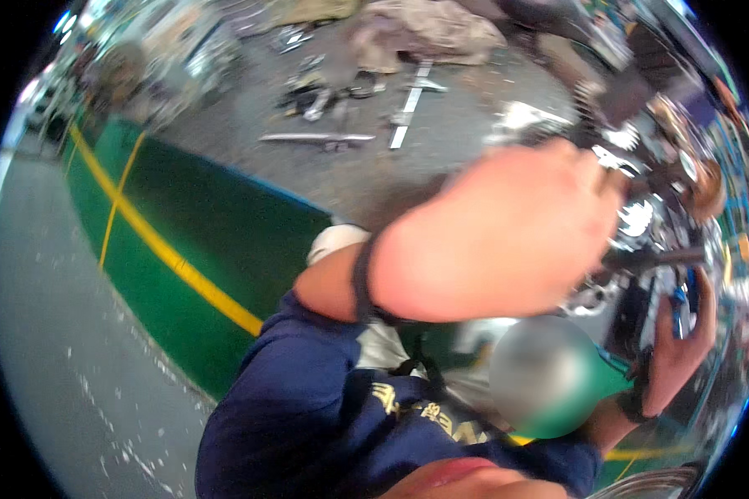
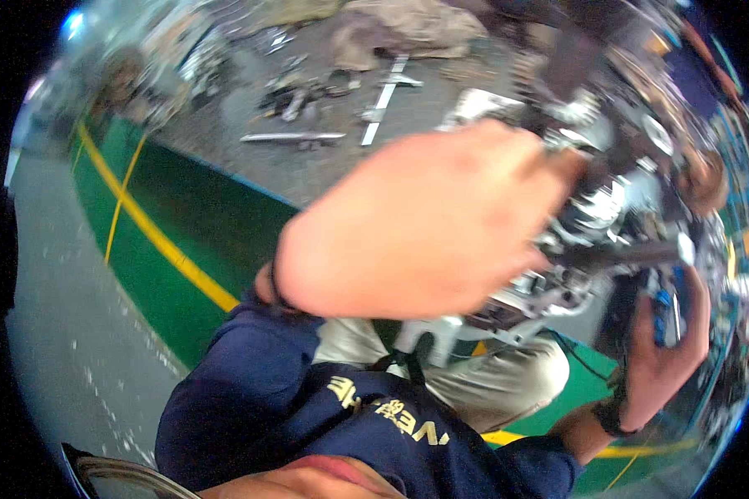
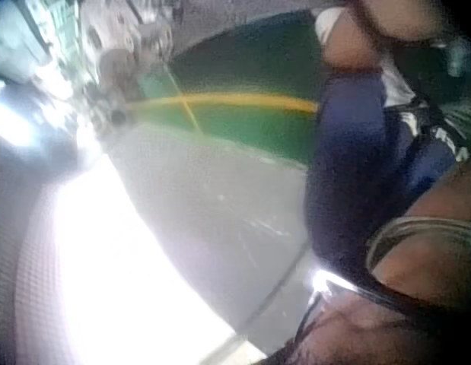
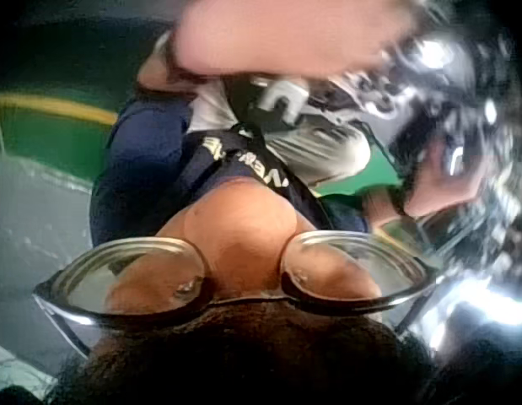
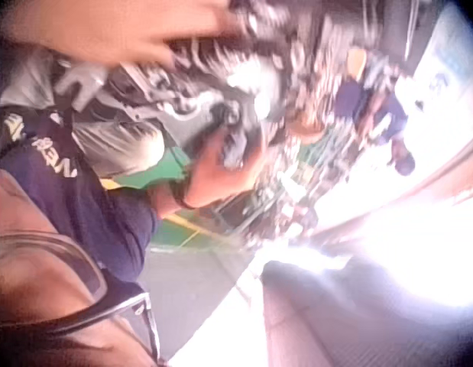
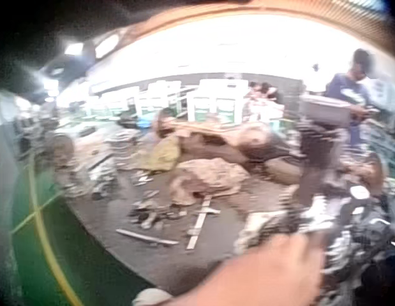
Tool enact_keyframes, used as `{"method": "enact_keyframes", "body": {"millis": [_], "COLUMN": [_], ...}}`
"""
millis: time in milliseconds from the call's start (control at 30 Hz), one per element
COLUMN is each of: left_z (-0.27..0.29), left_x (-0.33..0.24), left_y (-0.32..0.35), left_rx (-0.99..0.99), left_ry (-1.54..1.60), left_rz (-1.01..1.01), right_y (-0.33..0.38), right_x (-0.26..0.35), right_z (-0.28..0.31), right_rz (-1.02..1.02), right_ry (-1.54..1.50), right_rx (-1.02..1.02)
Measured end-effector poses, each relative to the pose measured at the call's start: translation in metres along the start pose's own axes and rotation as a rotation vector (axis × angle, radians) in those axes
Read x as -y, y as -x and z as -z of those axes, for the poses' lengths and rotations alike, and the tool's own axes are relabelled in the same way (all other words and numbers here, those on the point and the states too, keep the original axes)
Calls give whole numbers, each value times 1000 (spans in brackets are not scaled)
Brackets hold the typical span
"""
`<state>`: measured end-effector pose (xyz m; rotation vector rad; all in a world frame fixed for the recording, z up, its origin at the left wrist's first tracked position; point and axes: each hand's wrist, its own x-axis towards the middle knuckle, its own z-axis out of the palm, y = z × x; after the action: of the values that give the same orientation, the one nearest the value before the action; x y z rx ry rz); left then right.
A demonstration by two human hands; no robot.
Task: The person assembles a gearbox by fitting gears onto a shaft and securing components using pliers.
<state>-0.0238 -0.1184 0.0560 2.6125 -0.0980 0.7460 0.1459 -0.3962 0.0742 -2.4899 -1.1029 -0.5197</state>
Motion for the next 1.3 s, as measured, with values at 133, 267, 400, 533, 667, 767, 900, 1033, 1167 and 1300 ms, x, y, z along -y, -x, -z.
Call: {"method": "enact_keyframes", "body": {"millis": [133, 267, 400, 533, 667, 767, 900, 1033, 1167, 1300], "left_z": [-9, -8, 4, 6, 27, 14, 11, 9, 21, 28], "left_x": [-18, -29, -41, -58, -68, -76, -92, -102, -117, -127], "left_y": [-1, 14, 29, 43, 50, 50, 29, 28, 19, 20], "left_rx": [-46, -11, -18, -143, -184, -175, -118, -57, 86, 253], "left_ry": [-28, -46, -13, 98, -114, -113, 114, 150, 48, 4], "left_rz": [-4, -63, -73, -227, -347, -347, -295, -310, -322, -293], "right_y": [21, 34, 55, 63, 58, 49, 61, 89, 100, 93], "right_x": [-78, -165, -216, -230, -237, -198, -215, -201, -185, -166], "right_z": [-30, -78, -139, -156, -168, -160, -119, -125, -116, -111], "right_rz": [-234, -526, -583, -466, -497, -478, -471, -452, -499, -487], "right_ry": [-337, -490, -614, -308, -509, -478, -402, -210, -214, -330], "right_rx": [-93, -22, 99, 50, 107, 75, 70, 31, 1, -10]}}
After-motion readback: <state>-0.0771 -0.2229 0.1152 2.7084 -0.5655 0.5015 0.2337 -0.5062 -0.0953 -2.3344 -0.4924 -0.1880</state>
